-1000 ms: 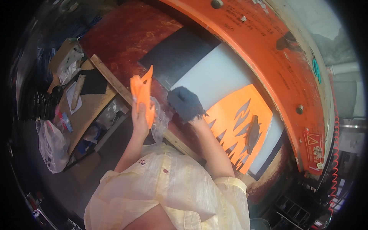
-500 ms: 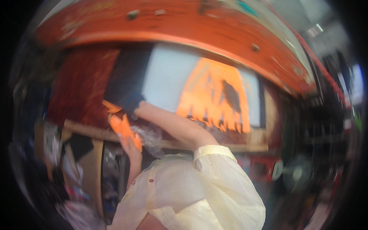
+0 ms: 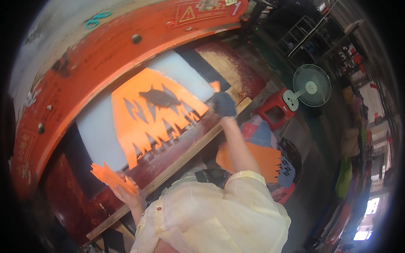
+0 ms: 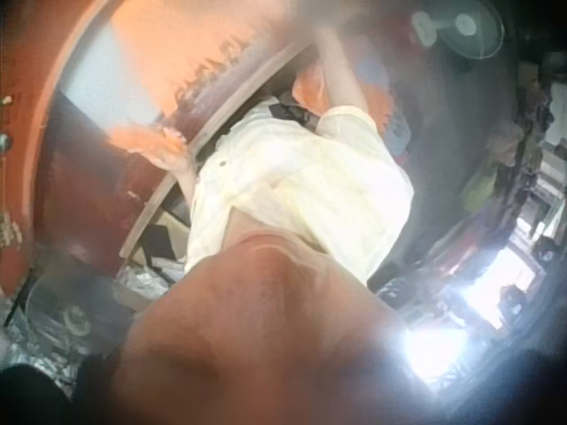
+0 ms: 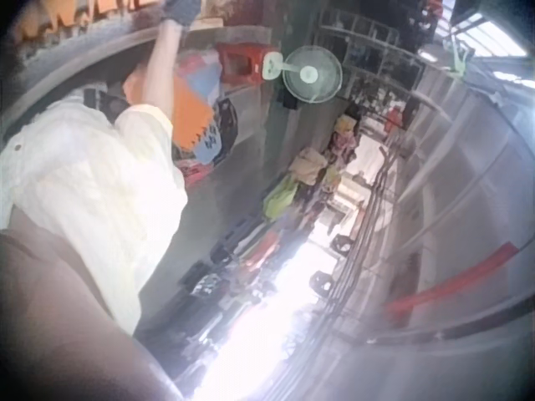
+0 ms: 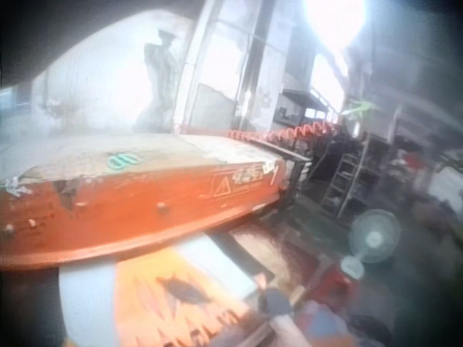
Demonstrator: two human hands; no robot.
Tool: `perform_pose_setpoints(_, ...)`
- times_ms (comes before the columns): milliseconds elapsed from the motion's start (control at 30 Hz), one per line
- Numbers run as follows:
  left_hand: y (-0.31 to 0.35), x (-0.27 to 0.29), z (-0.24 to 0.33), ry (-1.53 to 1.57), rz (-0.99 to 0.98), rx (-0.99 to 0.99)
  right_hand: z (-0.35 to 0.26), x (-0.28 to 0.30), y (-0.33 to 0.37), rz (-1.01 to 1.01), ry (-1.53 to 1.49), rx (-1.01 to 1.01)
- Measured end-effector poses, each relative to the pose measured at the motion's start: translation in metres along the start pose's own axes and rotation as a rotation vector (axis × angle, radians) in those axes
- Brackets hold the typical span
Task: The person uses a cutting tool to cut flame-shaped designs from an orange vinyl sheet on a workbench. They then use scissors to trim the cutouts and peel away the backing film. The finished pieces are gathered and placed into a plastic bag.
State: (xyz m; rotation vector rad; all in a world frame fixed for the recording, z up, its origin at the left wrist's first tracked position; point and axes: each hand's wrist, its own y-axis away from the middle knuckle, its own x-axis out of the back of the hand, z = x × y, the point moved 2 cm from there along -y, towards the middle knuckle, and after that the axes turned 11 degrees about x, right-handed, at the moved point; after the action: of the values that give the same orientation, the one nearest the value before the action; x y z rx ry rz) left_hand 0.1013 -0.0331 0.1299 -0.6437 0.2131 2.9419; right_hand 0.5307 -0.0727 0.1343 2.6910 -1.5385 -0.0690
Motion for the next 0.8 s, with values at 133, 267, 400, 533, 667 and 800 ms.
perform_pose_setpoints(133, -0.027, -0.092, -0.024, 0.027, 0.035, 0.069, -0.017, 0.115, -0.098, 0.328, -0.018, 0.154)
perform_pose_setpoints(267, -0.052, -0.193, -0.056, 0.0, 0.118, 0.042, -0.029, 0.192, -0.218, 0.409, -0.051, 0.189)
perform_pose_setpoints(400, -0.08, -0.287, -0.089, 0.106, 0.135, 0.032, -0.032, 0.241, -0.352, 0.383, -0.193, 0.147)
perform_pose_setpoints(533, -0.096, -0.351, -0.113, 0.11, 0.188, 0.057, -0.01, 0.258, -0.465, 0.322, -0.244, 0.094)
perform_pose_setpoints(667, -0.09, -0.385, -0.12, 0.08, 0.249, 0.037, 0.036, 0.276, -0.542, 0.298, -0.235, 0.084)
perform_pose_setpoints(800, -0.086, -0.398, -0.117, 0.069, 0.228, 0.037, 0.109, 0.296, -0.598, 0.27, -0.148, 0.085)
